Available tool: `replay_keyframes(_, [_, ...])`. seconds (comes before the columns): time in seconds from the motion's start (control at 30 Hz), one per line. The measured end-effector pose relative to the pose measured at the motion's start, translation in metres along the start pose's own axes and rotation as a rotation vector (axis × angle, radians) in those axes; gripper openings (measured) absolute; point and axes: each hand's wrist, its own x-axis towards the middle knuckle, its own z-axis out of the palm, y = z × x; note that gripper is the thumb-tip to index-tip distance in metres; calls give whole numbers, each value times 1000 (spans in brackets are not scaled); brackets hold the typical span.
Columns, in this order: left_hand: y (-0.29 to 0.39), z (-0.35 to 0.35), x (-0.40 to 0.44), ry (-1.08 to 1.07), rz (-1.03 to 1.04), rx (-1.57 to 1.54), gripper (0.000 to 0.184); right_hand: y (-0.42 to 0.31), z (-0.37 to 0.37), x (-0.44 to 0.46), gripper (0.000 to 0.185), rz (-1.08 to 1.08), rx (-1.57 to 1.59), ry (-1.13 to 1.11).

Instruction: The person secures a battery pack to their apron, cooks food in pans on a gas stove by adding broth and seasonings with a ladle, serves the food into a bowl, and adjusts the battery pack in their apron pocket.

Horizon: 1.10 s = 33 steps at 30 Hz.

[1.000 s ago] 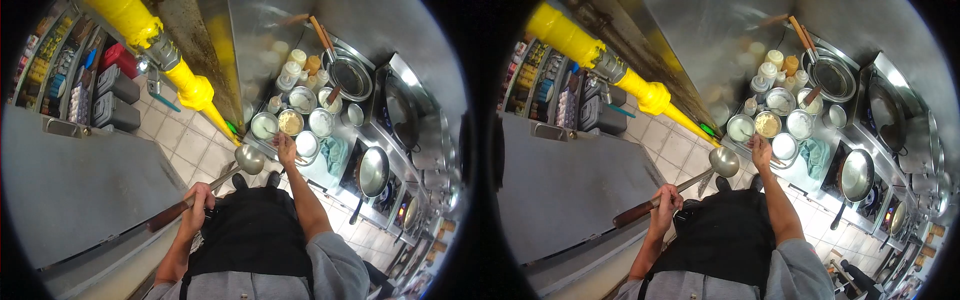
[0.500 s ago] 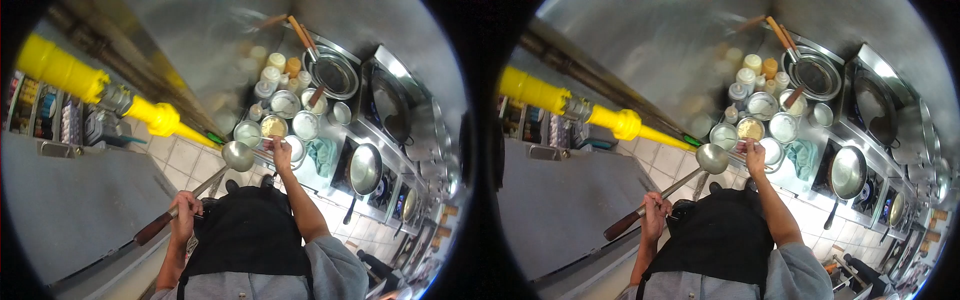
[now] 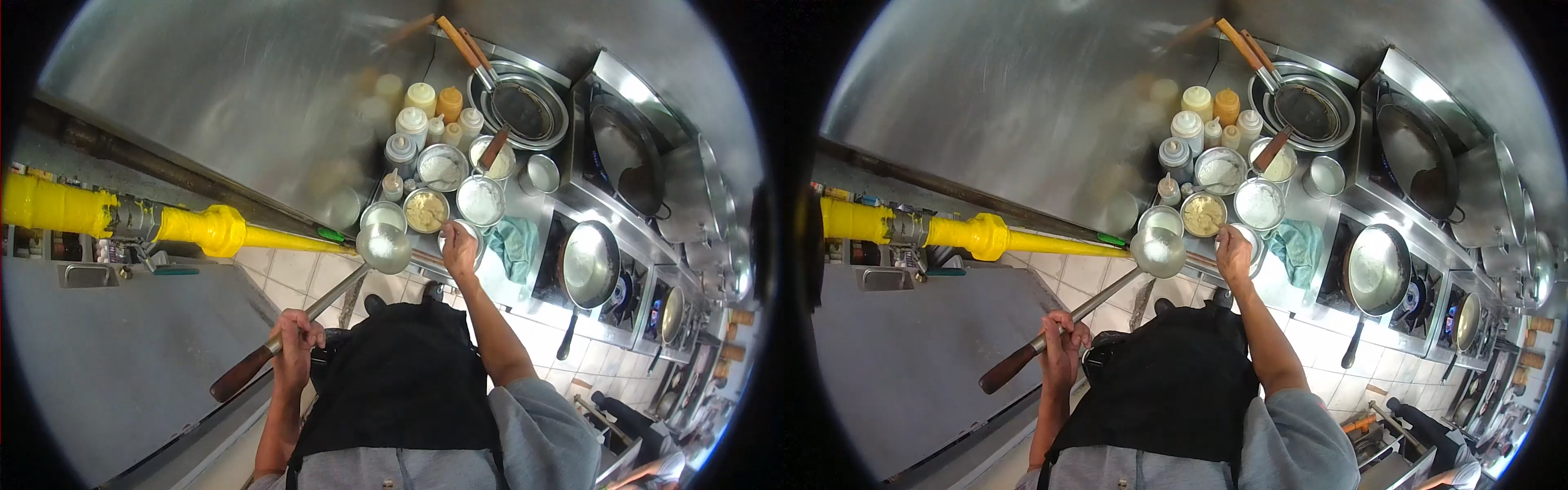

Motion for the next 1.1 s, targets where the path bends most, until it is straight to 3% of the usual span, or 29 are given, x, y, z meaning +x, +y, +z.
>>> replay_keyframes(0.13, [-1, 10, 3, 19, 20, 45, 43, 22, 19, 1, 34, 252, 429, 104])
replay_keyframes(0.4, [-7, 20, 24, -34, -3, 95, 46, -12, -22, -1, 34, 320, 580, 140])
replay_keyframes(0.53, [-15, 26, 34, -70, -21, 155, 47, -62, -37, -9, 26, 117, 451, 7])
replay_keyframes(0.6, [-19, 24, 36, -79, -20, 148, 47, -62, -38, -3, 18, -181, -74, 24])
replay_keyframes(0.63, [-21, 24, 36, -85, -17, 140, 46, -39, -26, 1, 16, -242, -114, 19])
replay_keyframes(0.77, [-14, 16, 29, -115, 0, 100, 41, -4, -9, 0, 17, -278, -207, -83])
replay_keyframes(0.87, [-14, 11, 24, -44, -16, 83, 44, 11, 3, -2, 22, -208, -117, -35])
replay_keyframes(0.93, [-20, 2, 21, -32, 6, 57, 43, 23, 11, 0, 29, 140, 162, -1])
replay_keyframes(1.1, [-12, 3, 13, -14, 60, 94, 44, 16, -2, 3, 35, 310, 438, 96])
